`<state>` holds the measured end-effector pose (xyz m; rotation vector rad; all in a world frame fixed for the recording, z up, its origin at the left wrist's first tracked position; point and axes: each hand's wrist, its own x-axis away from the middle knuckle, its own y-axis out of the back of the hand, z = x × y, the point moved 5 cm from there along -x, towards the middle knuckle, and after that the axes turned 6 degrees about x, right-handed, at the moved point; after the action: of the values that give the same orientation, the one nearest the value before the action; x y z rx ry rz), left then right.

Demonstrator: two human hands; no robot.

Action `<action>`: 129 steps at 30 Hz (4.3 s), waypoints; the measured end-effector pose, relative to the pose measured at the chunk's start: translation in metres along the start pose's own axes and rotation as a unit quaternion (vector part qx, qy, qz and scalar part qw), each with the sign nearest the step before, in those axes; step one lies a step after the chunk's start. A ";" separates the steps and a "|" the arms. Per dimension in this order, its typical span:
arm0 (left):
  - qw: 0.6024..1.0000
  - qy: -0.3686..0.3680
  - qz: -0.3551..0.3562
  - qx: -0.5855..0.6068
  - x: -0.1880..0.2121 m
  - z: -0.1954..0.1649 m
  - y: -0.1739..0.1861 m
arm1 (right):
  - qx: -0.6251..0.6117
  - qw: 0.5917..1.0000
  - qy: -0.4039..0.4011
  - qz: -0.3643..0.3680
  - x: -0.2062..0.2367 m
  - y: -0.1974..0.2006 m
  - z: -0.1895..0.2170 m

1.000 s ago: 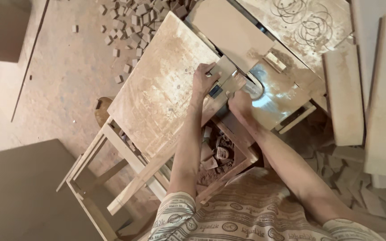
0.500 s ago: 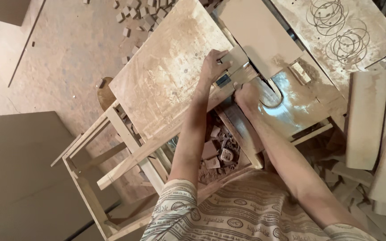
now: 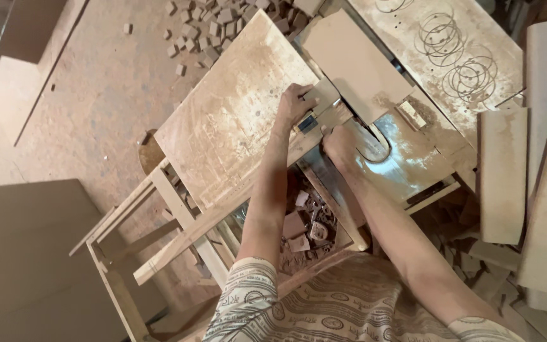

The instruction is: The person picks up small wooden blocks and strips from a dusty workbench, aligns and compares pieces by hand, and stacks or arranges them into piles on the bench and on nearby racks. They repeatedly gather scattered pieces from the bench and floor area and place them into organized stacks.

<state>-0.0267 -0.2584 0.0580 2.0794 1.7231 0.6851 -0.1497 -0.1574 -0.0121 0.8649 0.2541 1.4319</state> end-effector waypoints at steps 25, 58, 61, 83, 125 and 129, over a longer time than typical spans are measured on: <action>0.983 0.110 0.086 0.119 0.121 -0.013 -0.089 | -0.035 0.993 -0.043 0.105 0.130 0.045 -0.141; 0.851 0.073 0.117 0.507 0.332 -0.081 -0.119 | -0.237 0.952 0.191 0.016 0.281 0.205 -0.111; 0.860 0.069 0.097 0.497 0.337 -0.082 -0.128 | -0.334 0.936 0.113 -0.002 0.285 0.191 -0.139; 0.730 0.042 0.175 0.659 0.372 -0.090 -0.187 | -0.466 0.883 0.053 0.006 0.330 0.192 -0.174; 0.711 -0.119 0.271 0.638 0.371 -0.170 -0.250 | -0.221 0.938 0.144 -0.226 0.348 0.255 -0.227; 0.720 -0.104 0.275 0.629 0.372 -0.170 -0.250 | -0.196 0.943 0.144 -0.227 0.350 0.255 -0.231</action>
<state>-0.2732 0.1495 0.1108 3.3885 1.5075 -0.9622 -0.4284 0.2263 0.1136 0.2417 0.3491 1.1124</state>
